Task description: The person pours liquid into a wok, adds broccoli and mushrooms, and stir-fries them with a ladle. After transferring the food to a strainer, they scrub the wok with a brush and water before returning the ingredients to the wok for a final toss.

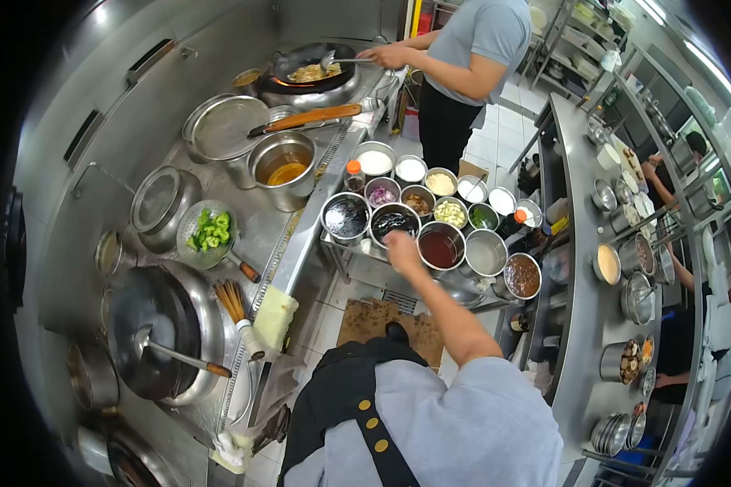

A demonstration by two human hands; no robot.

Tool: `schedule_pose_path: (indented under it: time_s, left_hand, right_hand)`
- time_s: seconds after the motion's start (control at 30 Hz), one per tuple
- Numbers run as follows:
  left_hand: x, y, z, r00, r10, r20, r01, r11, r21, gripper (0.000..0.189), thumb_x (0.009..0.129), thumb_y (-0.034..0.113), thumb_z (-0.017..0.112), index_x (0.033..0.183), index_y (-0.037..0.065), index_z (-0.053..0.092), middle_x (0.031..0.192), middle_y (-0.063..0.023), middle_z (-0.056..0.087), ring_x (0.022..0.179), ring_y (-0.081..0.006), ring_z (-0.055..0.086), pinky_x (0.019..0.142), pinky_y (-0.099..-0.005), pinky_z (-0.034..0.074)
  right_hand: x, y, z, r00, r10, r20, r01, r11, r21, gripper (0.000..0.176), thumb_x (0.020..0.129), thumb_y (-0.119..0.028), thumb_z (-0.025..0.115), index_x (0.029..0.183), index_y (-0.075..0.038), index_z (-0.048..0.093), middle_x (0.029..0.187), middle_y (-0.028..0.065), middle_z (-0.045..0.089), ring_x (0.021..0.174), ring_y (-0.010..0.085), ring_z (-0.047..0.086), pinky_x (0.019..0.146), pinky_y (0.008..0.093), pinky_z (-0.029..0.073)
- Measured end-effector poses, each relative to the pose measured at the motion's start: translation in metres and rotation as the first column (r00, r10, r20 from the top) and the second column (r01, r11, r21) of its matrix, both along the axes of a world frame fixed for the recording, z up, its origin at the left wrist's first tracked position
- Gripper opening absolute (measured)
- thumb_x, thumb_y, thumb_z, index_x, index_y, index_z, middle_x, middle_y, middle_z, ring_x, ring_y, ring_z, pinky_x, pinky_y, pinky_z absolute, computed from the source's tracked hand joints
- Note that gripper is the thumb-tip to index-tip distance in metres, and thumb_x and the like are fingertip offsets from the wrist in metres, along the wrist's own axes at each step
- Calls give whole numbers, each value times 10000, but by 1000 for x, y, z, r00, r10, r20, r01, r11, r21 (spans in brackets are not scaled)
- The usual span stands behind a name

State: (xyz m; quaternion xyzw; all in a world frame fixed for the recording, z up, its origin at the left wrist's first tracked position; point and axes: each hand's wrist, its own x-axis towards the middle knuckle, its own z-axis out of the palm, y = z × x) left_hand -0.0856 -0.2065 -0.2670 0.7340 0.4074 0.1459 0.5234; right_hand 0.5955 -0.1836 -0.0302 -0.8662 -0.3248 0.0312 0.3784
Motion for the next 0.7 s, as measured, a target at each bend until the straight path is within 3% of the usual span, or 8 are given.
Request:
schedule_pose_path:
  time_s: [0.03, 0.1, 0.13, 0.17, 0.43, 0.57, 0.67, 0.7]
  left_hand:
    - [19, 5, -2, 980, -178, 89, 135, 922, 364, 209, 865, 224, 669, 960, 39, 645, 848, -60, 702, 761, -128, 637, 703, -280, 516]
    - [51, 4, 0, 989, -116, 95, 74, 928, 366, 244, 859, 209, 678, 1025, 37, 629, 822, -70, 690, 738, -117, 622, 675, -269, 508]
    - [60, 2, 5, 990, 140, 15, -140, 990, -12, 268, 858, 203, 678, 1061, 37, 620, 809, -74, 682, 730, -115, 615, 664, -268, 502]
    - [53, 1, 2, 923, 367, -118, -385, 880, -277, 295, 857, 197, 678, 1096, 38, 610, 795, -77, 674, 722, -112, 607, 652, -266, 497]
    - [151, 0, 86, 907, 376, -189, -420, 823, -382, 318, 861, 116, 622, 1163, 23, 586, 741, -51, 640, 660, -102, 575, 606, -265, 472]
    - [199, -7, 153, 941, 171, -292, -202, 976, -79, 308, 883, 122, 594, 1171, 15, 582, 762, -62, 659, 672, -126, 597, 640, -285, 493]
    - [215, 4, 154, 948, 241, -208, -283, 938, -200, 300, 888, 128, 600, 1161, 4, 588, 791, -85, 676, 695, -151, 619, 671, -288, 505]
    - [220, 12, 156, 944, 194, -266, -245, 954, -174, 286, 890, 140, 612, 1151, 24, 601, 844, -101, 682, 756, -171, 636, 719, -296, 508]
  right_hand:
    - [31, -13, 14, 992, -116, -51, 111, 990, -81, 127, 858, -176, 602, 895, -113, 706, 880, 150, 687, 811, 337, 665, 713, 422, 522]
    - [101, -26, 6, 946, -324, -22, 319, 939, -126, 151, 854, -219, 611, 896, -109, 706, 880, 167, 687, 839, 341, 668, 737, 441, 519]
    - [131, -31, -1, 946, -322, 22, 322, 937, -132, 160, 853, -226, 612, 902, -108, 708, 890, 167, 690, 859, 356, 662, 760, 449, 519]
    - [154, -31, -2, 945, -323, 44, 326, 930, -169, 175, 847, -236, 619, 900, -95, 708, 880, 176, 689, 866, 366, 660, 766, 453, 521]
    - [219, -9, -34, 980, -150, 130, 196, 846, -496, 201, 824, -169, 601, 920, -14, 684, 944, 203, 680, 858, 350, 686, 753, 478, 537]
    - [223, -9, -31, 961, -275, -35, 242, 891, -383, 251, 819, -152, 585, 983, 30, 640, 1013, 253, 646, 938, 388, 654, 794, 495, 523]
    - [229, -12, -41, 988, -149, 40, 154, 967, -201, 244, 824, -136, 569, 981, 43, 621, 1042, 291, 620, 986, 398, 628, 813, 516, 504]
    - [234, -10, -54, 990, -100, 104, 120, 972, -202, 221, 831, -98, 540, 961, 76, 581, 1023, 294, 616, 841, 377, 667, 680, 496, 537]
